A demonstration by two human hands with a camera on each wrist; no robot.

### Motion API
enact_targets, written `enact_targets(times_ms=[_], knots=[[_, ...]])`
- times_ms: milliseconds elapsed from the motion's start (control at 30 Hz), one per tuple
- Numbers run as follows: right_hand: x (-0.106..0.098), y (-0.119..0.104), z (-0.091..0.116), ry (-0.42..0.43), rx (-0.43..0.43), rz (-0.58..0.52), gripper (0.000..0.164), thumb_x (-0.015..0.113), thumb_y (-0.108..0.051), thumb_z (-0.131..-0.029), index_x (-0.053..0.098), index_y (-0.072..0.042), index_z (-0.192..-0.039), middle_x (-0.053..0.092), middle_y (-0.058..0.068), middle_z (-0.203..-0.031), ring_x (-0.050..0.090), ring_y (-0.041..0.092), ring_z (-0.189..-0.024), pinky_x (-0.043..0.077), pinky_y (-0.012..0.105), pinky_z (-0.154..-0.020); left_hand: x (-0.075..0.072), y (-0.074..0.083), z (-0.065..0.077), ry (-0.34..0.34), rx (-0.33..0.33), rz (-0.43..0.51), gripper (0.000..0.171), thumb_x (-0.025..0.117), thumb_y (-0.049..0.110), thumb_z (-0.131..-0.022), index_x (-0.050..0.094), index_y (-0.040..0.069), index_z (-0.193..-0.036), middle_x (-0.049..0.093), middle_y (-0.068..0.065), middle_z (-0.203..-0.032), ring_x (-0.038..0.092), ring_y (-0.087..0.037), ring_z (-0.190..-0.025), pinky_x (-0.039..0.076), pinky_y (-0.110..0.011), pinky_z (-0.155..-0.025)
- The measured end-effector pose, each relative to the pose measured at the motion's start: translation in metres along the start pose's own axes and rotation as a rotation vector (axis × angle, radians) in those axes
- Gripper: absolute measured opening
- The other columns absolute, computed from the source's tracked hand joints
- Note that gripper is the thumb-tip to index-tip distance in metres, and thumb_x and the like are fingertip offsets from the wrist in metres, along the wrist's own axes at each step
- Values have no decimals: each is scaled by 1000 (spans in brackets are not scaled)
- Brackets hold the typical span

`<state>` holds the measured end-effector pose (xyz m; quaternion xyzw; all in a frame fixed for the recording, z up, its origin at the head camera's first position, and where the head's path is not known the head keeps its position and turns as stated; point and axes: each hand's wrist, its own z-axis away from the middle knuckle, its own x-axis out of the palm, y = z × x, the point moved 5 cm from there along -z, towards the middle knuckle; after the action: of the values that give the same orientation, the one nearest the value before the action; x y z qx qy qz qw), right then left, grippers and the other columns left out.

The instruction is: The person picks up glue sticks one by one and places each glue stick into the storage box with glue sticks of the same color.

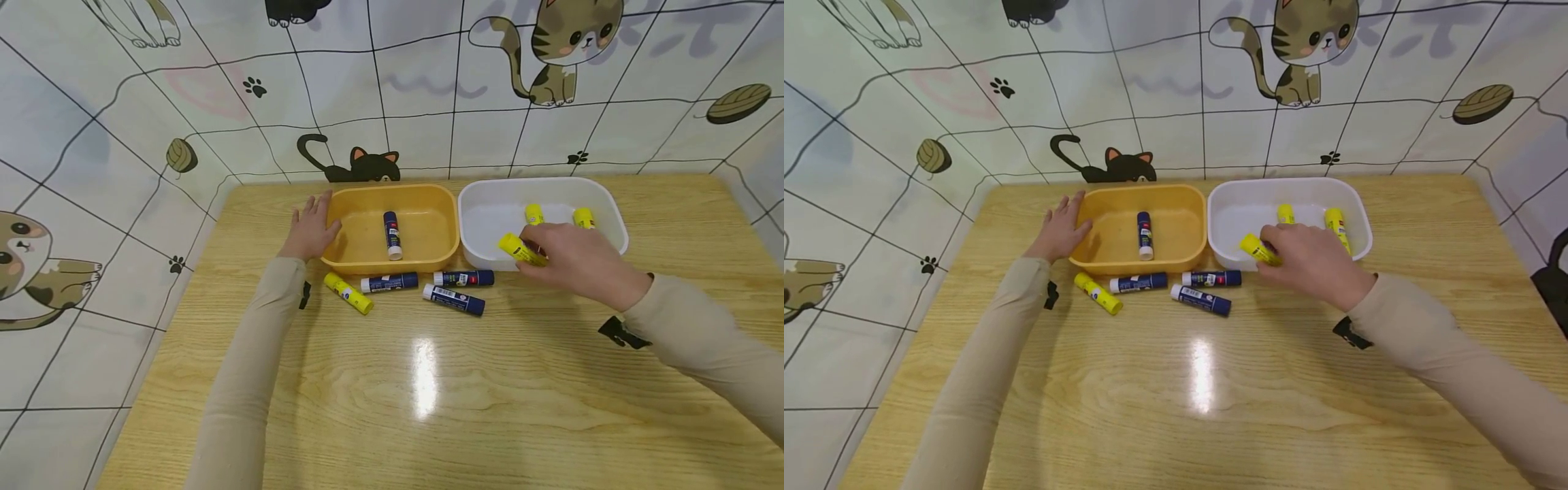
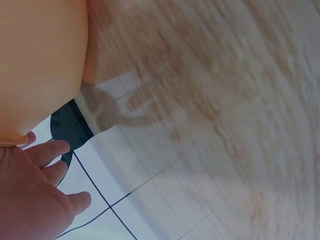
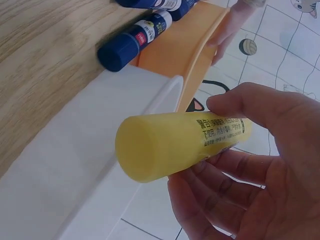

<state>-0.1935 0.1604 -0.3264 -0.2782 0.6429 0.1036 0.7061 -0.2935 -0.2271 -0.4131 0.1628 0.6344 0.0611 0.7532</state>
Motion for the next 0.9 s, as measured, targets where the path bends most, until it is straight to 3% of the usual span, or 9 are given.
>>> enact_targets(times_ms=[300,600,900], knots=[[-8,16,3,9,-1,3,23,74,-20,-81,61,-4,-89,56,-1,-72,48,16,-60,38,31,-50,1,-3,0,18,1,2,66,37,33,-101,7,10,-155,16,-19,-158,7,-34,-145,4,-57,-112],[-11,31,-4,2,52,-9,25,75,-21,-81,62,-2,-90,62,3,-75,53,17,-64,42,33,-53,0,-1,-1,37,14,-18,66,38,32,-101,9,9,-155,19,-20,-157,18,-38,-142,11,-59,-111],[-15,47,-15,-31,87,-30,30,73,-23,-83,63,2,-96,65,7,-81,57,19,-68,45,34,-56,-1,-1,1,45,-15,-9,66,40,35,-100,11,13,-155,17,-20,-157,11,-45,-140,10,-61,-110]])
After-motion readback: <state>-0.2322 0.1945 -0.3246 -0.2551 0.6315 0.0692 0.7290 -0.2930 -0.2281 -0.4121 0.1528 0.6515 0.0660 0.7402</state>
